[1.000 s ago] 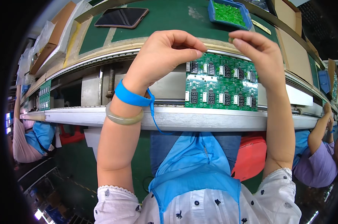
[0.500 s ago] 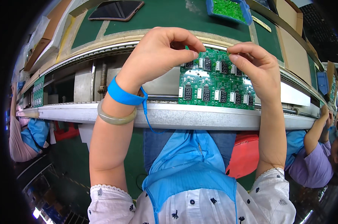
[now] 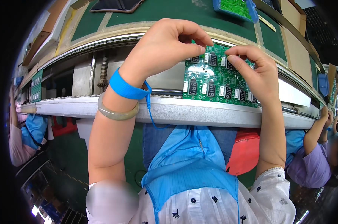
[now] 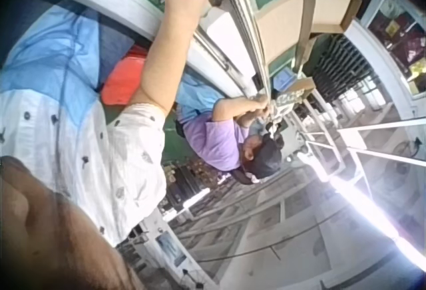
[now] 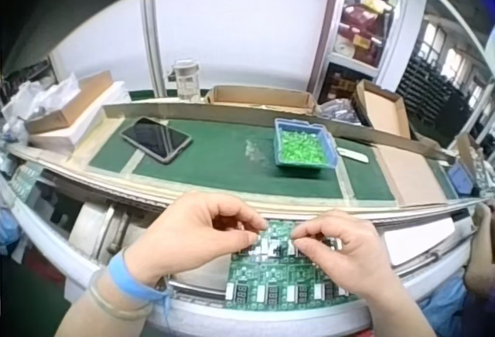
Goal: The person places small green electronic components onto a green circuit board by hand. They pick components from a blue tray and insert them into designated slots on the board, repeating this process for multiple units.
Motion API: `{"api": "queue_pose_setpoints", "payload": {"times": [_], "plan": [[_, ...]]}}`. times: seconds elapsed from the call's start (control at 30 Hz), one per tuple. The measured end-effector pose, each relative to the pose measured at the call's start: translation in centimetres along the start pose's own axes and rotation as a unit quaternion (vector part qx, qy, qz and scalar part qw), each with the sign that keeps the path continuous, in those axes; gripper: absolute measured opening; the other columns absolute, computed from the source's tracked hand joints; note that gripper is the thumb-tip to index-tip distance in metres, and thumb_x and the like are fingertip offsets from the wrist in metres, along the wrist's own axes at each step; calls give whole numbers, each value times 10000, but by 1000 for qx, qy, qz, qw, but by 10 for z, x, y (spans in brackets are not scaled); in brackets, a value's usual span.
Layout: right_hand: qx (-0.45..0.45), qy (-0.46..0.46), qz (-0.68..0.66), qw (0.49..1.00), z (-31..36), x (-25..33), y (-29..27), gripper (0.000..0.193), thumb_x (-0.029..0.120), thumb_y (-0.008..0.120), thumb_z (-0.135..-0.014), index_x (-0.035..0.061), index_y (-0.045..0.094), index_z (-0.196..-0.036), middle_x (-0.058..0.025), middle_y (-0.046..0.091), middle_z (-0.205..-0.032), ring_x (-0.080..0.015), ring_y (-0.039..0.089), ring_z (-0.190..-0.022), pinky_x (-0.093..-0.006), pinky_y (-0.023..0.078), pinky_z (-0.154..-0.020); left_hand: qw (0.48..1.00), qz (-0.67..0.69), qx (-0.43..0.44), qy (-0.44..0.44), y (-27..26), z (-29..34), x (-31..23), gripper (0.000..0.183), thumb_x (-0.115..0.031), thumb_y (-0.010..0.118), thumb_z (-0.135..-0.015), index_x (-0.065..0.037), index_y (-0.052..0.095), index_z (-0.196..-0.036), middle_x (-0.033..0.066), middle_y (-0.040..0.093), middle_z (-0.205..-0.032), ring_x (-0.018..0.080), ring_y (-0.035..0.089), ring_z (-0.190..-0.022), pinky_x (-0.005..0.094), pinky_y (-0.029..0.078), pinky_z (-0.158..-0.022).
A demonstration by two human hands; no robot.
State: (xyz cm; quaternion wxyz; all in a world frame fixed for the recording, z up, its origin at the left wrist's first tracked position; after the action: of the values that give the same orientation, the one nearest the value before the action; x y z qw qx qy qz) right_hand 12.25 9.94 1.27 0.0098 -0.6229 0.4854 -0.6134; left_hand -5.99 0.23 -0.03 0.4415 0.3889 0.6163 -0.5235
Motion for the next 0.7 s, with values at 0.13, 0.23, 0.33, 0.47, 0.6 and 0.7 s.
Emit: {"api": "queue_pose_setpoints", "payload": {"times": [0.13, 0.23, 0.33, 0.47, 0.6, 0.7], "plan": [[22, -3, 50, 999, 0, 2, 2, 167, 123, 760, -870, 36, 765, -1012, -93, 748, -967, -207, 694, -881, -312, 529, -800, 1000, -8, -1, 10, 0, 1, 0, 203, -55, 725, -880, 7, 743, -1073, 41, 733, -975, 102, 678, -901, 245, 551, -813], [26, 4, 62, 998, 1, -1, 4, 156, 131, 762, -866, 42, 765, -994, -94, 742, -953, -211, 686, -849, -314, 525, -778, 1000, -7, 4, 6, 0, 0, -1, 195, -53, 726, -877, 7, 746, -1062, 37, 727, -951, 99, 674, -895, 241, 547, -809], [29, 21, 86, 996, 1, -1, 6, 137, 139, 764, -857, 53, 767, -964, -92, 726, -934, -239, 666, -865, -336, 516, -778, 1000, -6, 7, 12, 0, 0, -1, 188, -55, 727, -875, 9, 750, -1050, 40, 725, -938, 99, 673, -887, 242, 545, -803], [24, -38, 140, 989, 0, 3, 8, 125, 145, 768, -840, 65, 769, -936, -87, 697, -905, -270, 630, -905, -368, 496, -809, 999, -27, 2, 34, 1, 1, -3, 181, -60, 726, -873, 13, 753, -1036, 44, 726, -928, 106, 676, -874, 252, 549, -800], [23, -34, 168, 985, 1, 5, 11, 119, 146, 769, -832, 65, 768, -920, -83, 681, -878, -277, 614, -904, -380, 485, -816, 997, -27, -9, 65, 1, 0, -4, 185, -63, 714, -843, 6, 761, -1008, 70, 739, -915, 135, 684, -851, 274, 550, -781], [29, -36, 178, 983, 0, 8, 15, 113, 143, 771, -829, 64, 767, -911, -83, 676, -862, -274, 609, -885, -381, 481, -802, 994, -24, -35, 100, 0, -1, -1, 203, -64, 695, -780, -7, 773, -959, 111, 755, -880, 184, 696, -809, 313, 549, -743]]}}
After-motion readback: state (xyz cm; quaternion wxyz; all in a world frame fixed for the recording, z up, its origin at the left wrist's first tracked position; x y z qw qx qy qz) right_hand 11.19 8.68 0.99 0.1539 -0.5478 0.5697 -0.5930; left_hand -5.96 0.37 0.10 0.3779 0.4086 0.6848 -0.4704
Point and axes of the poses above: each hand's wrist, its own z-axis away from the middle knuckle, its own y-axis out of the palm, x = y × z, the point moved 6 cm from there along -z, towards the middle knuckle
